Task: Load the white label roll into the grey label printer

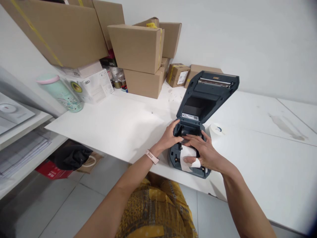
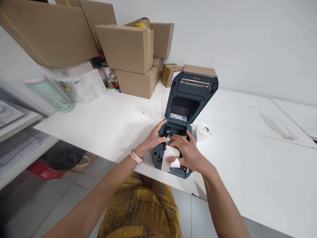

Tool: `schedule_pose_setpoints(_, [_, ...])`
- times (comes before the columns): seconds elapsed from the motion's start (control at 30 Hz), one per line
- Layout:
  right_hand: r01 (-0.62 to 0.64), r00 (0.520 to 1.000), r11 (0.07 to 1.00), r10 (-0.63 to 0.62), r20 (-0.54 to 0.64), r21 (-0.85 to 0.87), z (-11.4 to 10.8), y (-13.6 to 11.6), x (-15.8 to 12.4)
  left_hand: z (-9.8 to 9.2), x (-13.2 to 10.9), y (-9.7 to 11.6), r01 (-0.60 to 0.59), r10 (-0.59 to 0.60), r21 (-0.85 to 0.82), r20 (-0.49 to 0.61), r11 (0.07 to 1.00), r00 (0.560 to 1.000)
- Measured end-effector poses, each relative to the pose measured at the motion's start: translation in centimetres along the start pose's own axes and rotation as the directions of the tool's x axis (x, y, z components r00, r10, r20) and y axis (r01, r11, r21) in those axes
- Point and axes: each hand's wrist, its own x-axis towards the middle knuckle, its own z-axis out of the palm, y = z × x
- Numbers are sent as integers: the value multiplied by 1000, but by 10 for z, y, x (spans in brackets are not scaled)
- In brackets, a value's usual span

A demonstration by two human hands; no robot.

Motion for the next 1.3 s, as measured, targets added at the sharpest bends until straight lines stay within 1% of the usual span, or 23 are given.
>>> schedule_pose_setpoints(0.23, [-28,1000,1000,28,7,7,2,0,-1,0,0,1,6,-6,21,1,1000,1000])
schedule_pose_setpoints(0.43, [8,1000,999,-8,-10,-48,3,3,-2,0,1,-3,-4,4,33,3,999,1000])
schedule_pose_setpoints(0.53, [14,1000,998,-15,-12,-55,3,4,-2,0,1,0,2,-1,30,-5,1000,1000])
schedule_pose_setpoints(0.63, [8,1000,1000,-8,-7,-21,3,2,-2,0,0,5,22,-22,37,-2,999,1000])
schedule_pose_setpoints(0.77, [-22,998,1000,23,-51,19,4,-2,-6,0,-1,8,42,-43,29,6,999,999])
schedule_pose_setpoints(0.83, [-23,996,1000,23,-85,-1,4,-5,-12,0,-1,6,42,-42,19,6,999,999])
schedule_pose_setpoints(0.97, [14,988,988,-37,-152,-151,6,-19,-27,0,0,4,32,-32,-6,12,999,999])
schedule_pose_setpoints(1.1, [12,966,949,-93,-243,-314,13,-46,-44,0,0,4,27,-27,3,6,1000,1000])
schedule_pose_setpoints(1.2, [-23,951,929,-94,-295,-370,23,-66,-54,0,0,4,30,-30,5,10,1000,999])
schedule_pose_setpoints(1.3, [-70,939,922,-69,-338,-381,32,-80,-60,0,0,3,29,-29,-1,15,1000,999])
